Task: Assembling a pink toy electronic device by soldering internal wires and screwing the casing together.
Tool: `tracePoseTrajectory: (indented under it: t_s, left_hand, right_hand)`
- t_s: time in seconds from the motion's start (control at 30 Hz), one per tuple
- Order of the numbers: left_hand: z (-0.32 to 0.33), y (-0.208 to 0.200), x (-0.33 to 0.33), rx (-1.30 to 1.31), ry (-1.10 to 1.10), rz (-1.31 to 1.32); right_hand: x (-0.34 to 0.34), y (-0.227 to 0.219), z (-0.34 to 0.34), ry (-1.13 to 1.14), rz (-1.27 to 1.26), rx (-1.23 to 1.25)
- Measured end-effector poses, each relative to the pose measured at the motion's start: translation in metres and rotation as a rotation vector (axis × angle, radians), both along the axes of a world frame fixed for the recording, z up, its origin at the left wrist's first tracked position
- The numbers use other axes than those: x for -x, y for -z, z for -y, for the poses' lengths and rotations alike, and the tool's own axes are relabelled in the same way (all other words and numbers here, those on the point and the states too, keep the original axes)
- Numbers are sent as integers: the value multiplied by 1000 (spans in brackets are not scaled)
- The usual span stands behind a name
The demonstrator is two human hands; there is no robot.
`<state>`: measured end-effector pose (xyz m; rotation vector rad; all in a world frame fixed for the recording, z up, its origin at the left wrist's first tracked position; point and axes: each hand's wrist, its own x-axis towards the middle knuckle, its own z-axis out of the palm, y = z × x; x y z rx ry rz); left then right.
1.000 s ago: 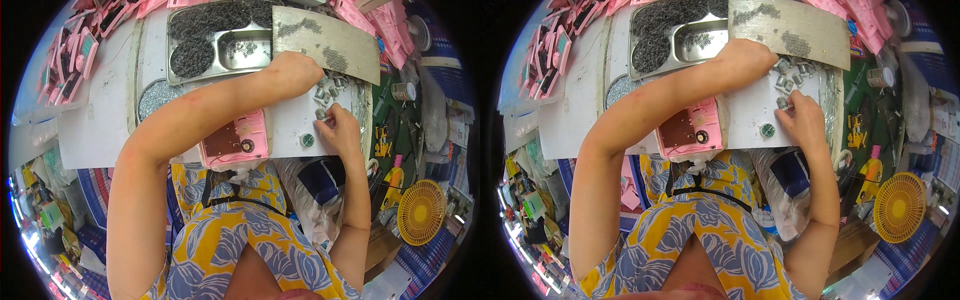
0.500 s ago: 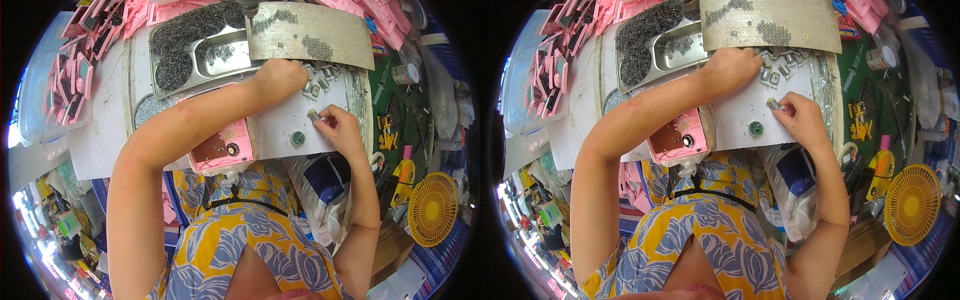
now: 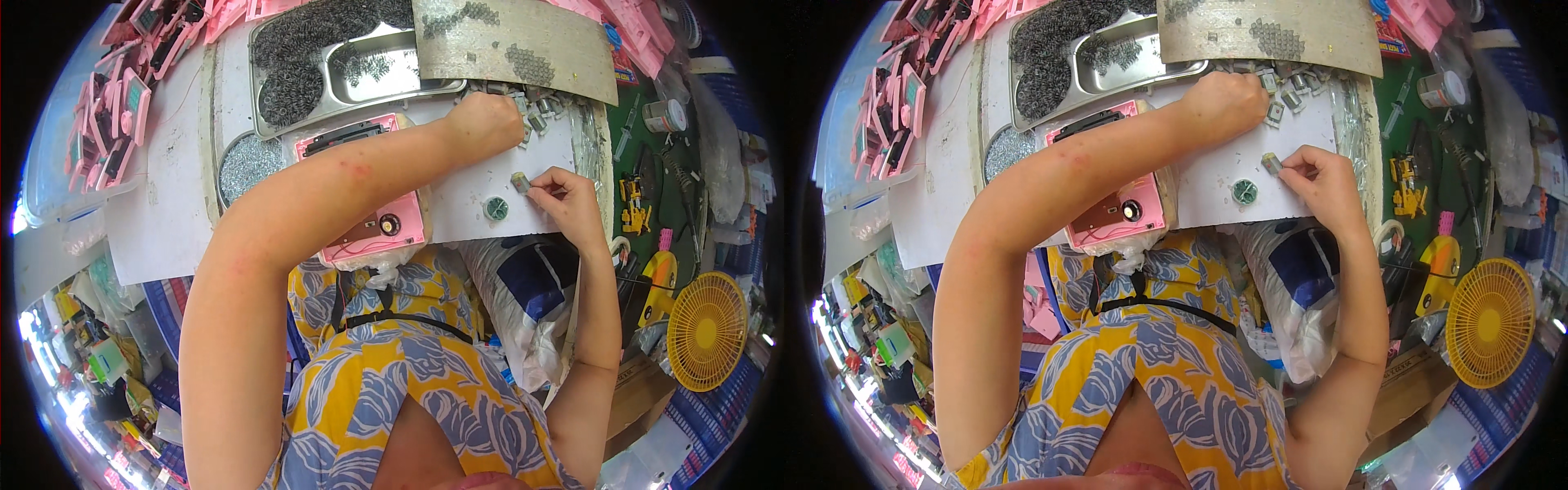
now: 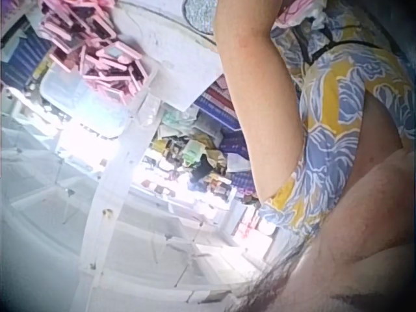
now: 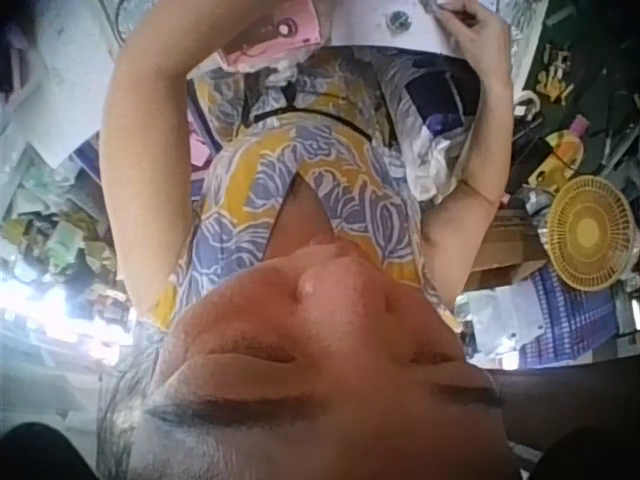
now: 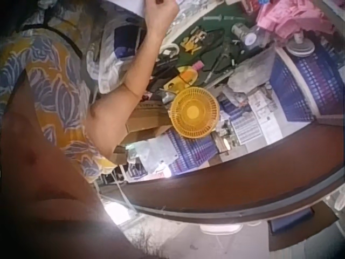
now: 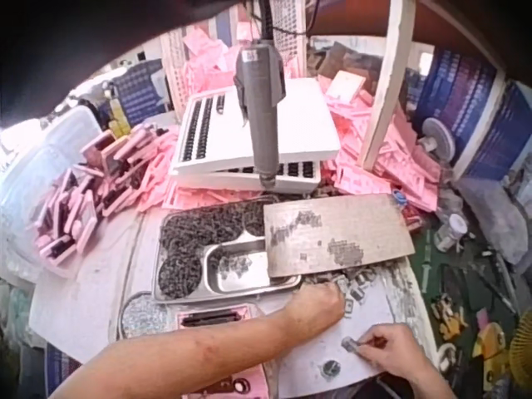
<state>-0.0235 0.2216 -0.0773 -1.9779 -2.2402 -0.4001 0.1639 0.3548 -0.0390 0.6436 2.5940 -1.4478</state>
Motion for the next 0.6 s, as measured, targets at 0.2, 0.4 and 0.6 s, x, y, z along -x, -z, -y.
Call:
tracePoseTrajectory:
  t_s: [0.2, 0.4, 0.6]
  left_hand:
    - [10, -12, 5, 110, 92, 94]
    - [35, -30, 32, 115, -140, 251]
    - [21, -29, 21, 184, -82, 132]
  right_hand:
    - [-8, 2, -3, 43, 8, 38]
    - [-12, 10, -9, 52, -56, 32]
    - [-11, 8, -11, 39, -29, 54]
